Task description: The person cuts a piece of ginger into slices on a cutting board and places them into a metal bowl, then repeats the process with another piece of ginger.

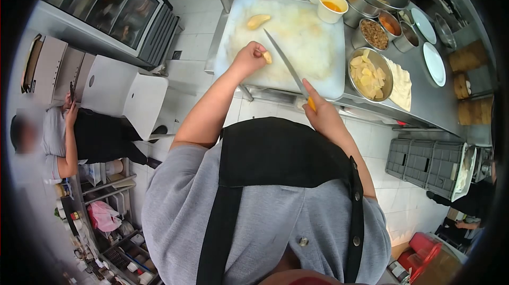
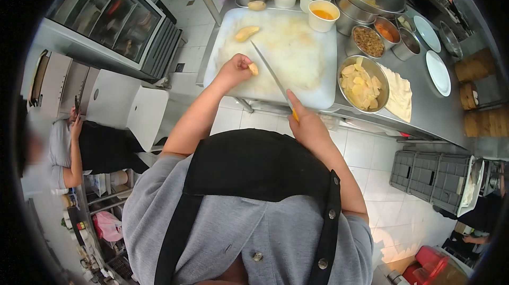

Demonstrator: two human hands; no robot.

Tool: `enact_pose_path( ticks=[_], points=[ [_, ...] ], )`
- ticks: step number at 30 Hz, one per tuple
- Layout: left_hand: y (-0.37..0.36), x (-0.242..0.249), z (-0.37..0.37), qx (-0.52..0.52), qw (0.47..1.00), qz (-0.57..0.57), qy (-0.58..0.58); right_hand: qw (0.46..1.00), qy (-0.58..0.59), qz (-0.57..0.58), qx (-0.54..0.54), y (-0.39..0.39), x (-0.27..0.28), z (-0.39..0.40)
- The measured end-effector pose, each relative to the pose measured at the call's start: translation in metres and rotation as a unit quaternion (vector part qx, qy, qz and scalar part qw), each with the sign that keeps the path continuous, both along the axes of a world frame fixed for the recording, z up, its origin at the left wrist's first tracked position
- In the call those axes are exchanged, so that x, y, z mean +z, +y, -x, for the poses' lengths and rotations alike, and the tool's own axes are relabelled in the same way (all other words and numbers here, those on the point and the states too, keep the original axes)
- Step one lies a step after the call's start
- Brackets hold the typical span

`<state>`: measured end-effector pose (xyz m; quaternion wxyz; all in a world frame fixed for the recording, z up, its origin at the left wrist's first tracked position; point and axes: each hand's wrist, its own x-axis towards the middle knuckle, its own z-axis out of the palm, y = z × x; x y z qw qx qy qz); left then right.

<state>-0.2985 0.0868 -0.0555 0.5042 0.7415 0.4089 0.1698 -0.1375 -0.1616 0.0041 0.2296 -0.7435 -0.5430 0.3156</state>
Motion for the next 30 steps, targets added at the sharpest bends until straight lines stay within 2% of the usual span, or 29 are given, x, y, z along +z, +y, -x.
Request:
enact_pose_path(
  ticks=[2, 6, 8, 11, 15, 21, 24, 27, 30],
  points=[
    [0.003, -0.014, 0.008, 0.008, 0.994, 0.083, -0.063, 0.999, -0.002, -0.017, 0.029, 0.001, -0.001, 0.001],
    [-0.008, 0.001, 0.016, 0.034, 0.987, 0.138, -0.074, 0.998, 0.000, 0.026, 0.050, 0.004, 0.001, 0.005],
    [-0.013, 0.009, 0.013, 0.060, 0.983, 0.156, -0.080, 0.998, -0.008, 0.004, 0.061, 0.004, -0.002, 0.006],
    [-0.014, 0.011, 0.009, 0.091, 0.981, 0.151, -0.079, 0.997, -0.016, -0.036, 0.070, 0.003, -0.011, 0.005],
    [-0.010, 0.006, 0.007, 0.080, 0.976, 0.167, -0.114, 0.995, 0.001, -0.077, 0.068, 0.000, -0.014, 0.004],
    [-0.015, 0.002, -0.009, 0.096, 0.977, 0.152, -0.117, 0.997, -0.010, -0.046, 0.055, -0.007, -0.019, -0.001],
    [-0.019, -0.005, -0.011, 0.101, 0.979, 0.067, -0.161, 0.998, 0.000, -0.046, 0.040, -0.009, -0.018, -0.001],
    [-0.023, -0.024, -0.017, 0.121, 0.960, -0.097, -0.233, 0.997, 0.008, -0.068, 0.026, -0.009, -0.013, 0.001],
    [-0.024, -0.028, -0.018, 0.098, 0.944, -0.220, -0.224, 0.998, 0.024, -0.061, 0.010, -0.006, -0.005, 0.002]
  ],
)
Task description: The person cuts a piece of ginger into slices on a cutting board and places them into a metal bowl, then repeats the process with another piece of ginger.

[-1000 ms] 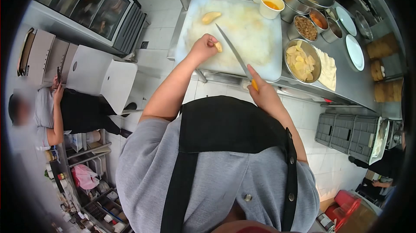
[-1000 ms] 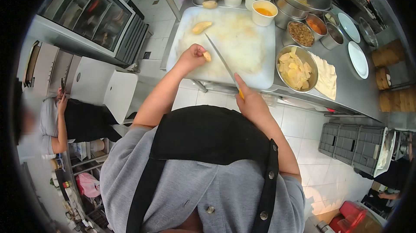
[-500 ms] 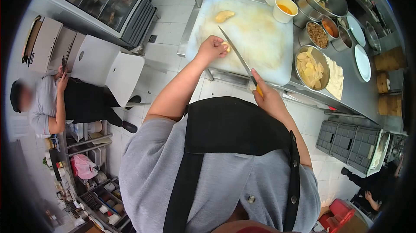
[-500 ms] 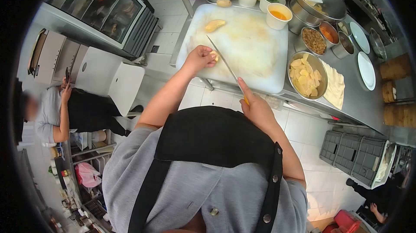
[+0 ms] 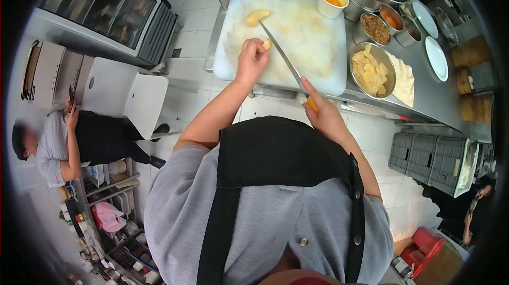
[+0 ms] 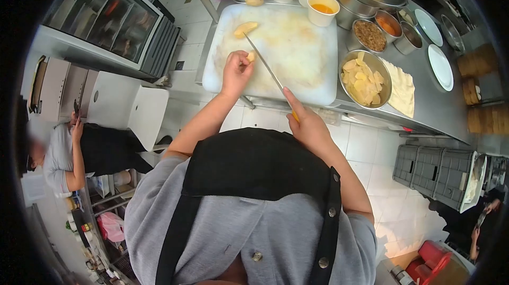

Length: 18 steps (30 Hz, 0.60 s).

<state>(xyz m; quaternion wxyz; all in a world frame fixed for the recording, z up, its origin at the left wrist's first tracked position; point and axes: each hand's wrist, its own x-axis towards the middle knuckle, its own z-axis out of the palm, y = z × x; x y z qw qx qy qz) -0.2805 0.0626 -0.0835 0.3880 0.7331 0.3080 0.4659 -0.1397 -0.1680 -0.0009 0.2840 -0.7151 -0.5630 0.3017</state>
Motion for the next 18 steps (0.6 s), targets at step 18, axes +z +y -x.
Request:
enact_pose_path(
  ticks=[18],
  points=[
    [-0.010, 0.019, 0.013, -0.039, 0.954, 0.281, 0.096, 0.997, 0.032, 0.069, 0.019, -0.005, 0.000, -0.006]
  ],
)
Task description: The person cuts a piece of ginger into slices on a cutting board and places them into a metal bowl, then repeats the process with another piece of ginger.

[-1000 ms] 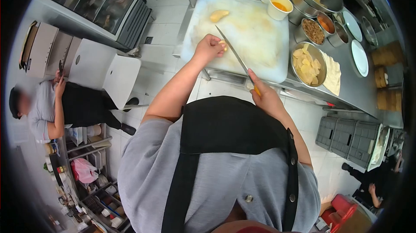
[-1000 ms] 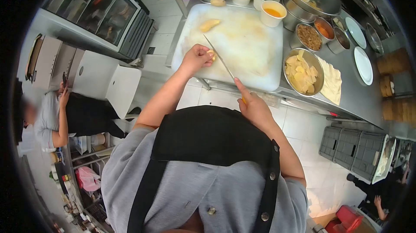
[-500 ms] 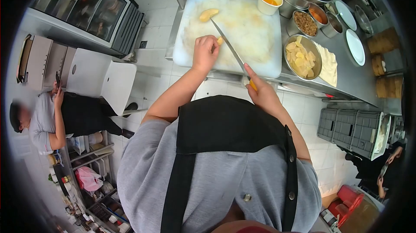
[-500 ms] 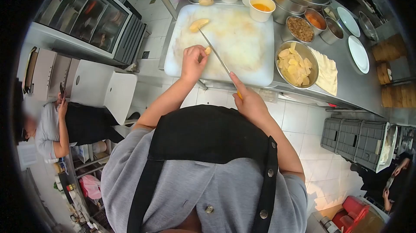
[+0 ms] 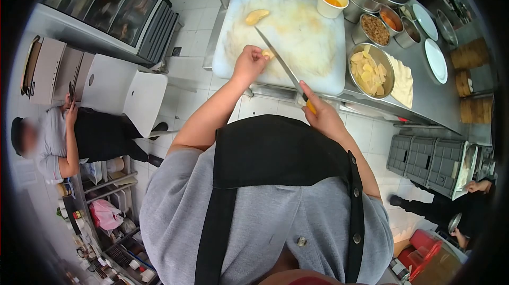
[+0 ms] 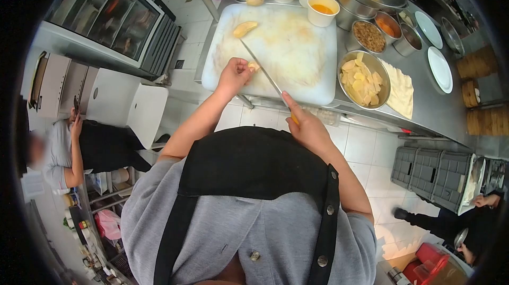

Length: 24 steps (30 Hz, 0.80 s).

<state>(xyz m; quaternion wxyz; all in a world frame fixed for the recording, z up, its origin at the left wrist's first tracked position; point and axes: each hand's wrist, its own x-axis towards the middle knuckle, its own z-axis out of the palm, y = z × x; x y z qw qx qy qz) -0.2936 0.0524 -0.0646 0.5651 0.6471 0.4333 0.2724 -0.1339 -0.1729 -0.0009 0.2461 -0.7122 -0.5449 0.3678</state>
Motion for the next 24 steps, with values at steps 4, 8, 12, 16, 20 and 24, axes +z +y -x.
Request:
enact_pose_path(
  ticks=[4, 8, 12, 16, 20, 24],
  points=[
    [0.002, 0.004, -0.007, 0.008, 0.999, 0.033, -0.018, 0.998, -0.051, -0.026, -0.014, -0.003, -0.011, -0.004],
    [0.008, 0.005, -0.014, 0.003, 0.996, 0.086, -0.034, 0.997, -0.053, -0.052, 0.007, -0.005, -0.012, -0.005],
    [0.013, 0.010, -0.019, 0.001, 0.989, 0.138, -0.047, 0.997, -0.047, -0.056, 0.003, -0.006, -0.013, -0.002],
    [0.018, 0.011, -0.021, -0.023, 0.990, 0.137, -0.024, 0.998, -0.054, -0.043, 0.001, -0.008, -0.014, -0.002],
    [0.017, 0.023, -0.028, -0.034, 0.989, 0.146, -0.004, 0.996, -0.069, -0.047, -0.007, -0.012, -0.019, -0.002],
    [0.019, 0.020, -0.031, -0.028, 0.987, 0.157, -0.010, 0.997, -0.077, -0.023, -0.018, -0.019, -0.019, 0.001]
  ],
)
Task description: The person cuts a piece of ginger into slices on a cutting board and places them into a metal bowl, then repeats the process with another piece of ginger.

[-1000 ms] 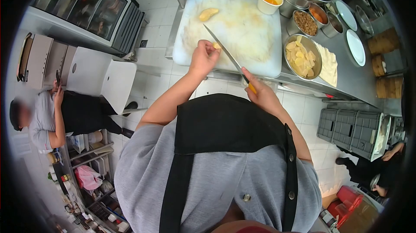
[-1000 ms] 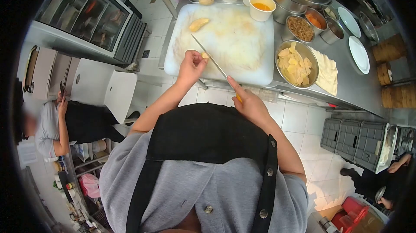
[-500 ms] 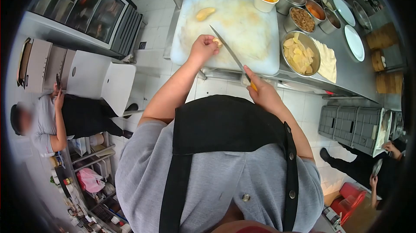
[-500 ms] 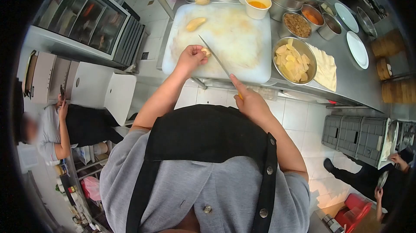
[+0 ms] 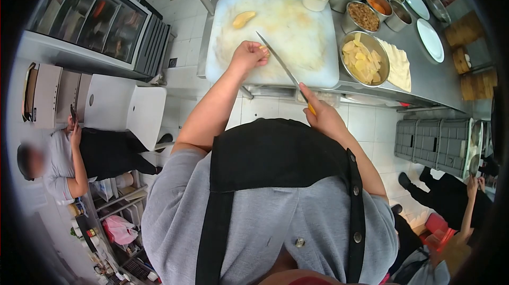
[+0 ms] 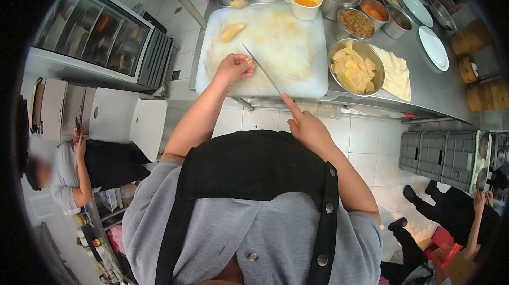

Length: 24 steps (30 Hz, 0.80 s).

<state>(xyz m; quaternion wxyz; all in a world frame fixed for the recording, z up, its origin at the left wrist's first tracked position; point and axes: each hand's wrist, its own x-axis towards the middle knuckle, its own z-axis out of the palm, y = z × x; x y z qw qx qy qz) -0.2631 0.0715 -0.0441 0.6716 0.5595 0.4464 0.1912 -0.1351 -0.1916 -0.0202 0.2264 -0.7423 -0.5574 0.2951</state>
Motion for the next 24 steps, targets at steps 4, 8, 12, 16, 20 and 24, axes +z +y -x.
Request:
enact_pose_path(
  ticks=[4, 8, 12, 16, 20, 24],
  points=[
    [-0.002, -0.005, 0.002, 0.020, 1.000, -0.001, -0.023, 1.000, -0.014, -0.007, 0.005, -0.011, -0.003, 0.002],
    [0.000, -0.008, 0.003, 0.007, 1.000, 0.002, -0.027, 1.000, -0.017, -0.002, 0.007, -0.021, 0.003, 0.004],
    [0.000, -0.006, 0.005, -0.006, 0.999, 0.006, -0.034, 0.999, -0.032, 0.004, 0.009, -0.025, 0.003, 0.005],
    [0.000, -0.001, 0.004, -0.010, 1.000, 0.010, -0.021, 0.998, -0.056, 0.019, 0.010, -0.022, 0.009, 0.008],
    [0.001, -0.001, 0.004, -0.013, 1.000, 0.010, -0.016, 0.995, -0.064, 0.075, 0.002, -0.011, 0.018, 0.011],
    [0.001, -0.002, 0.004, -0.017, 1.000, 0.005, -0.009, 0.993, -0.092, 0.073, 0.010, 0.004, 0.016, 0.012]
  ],
)
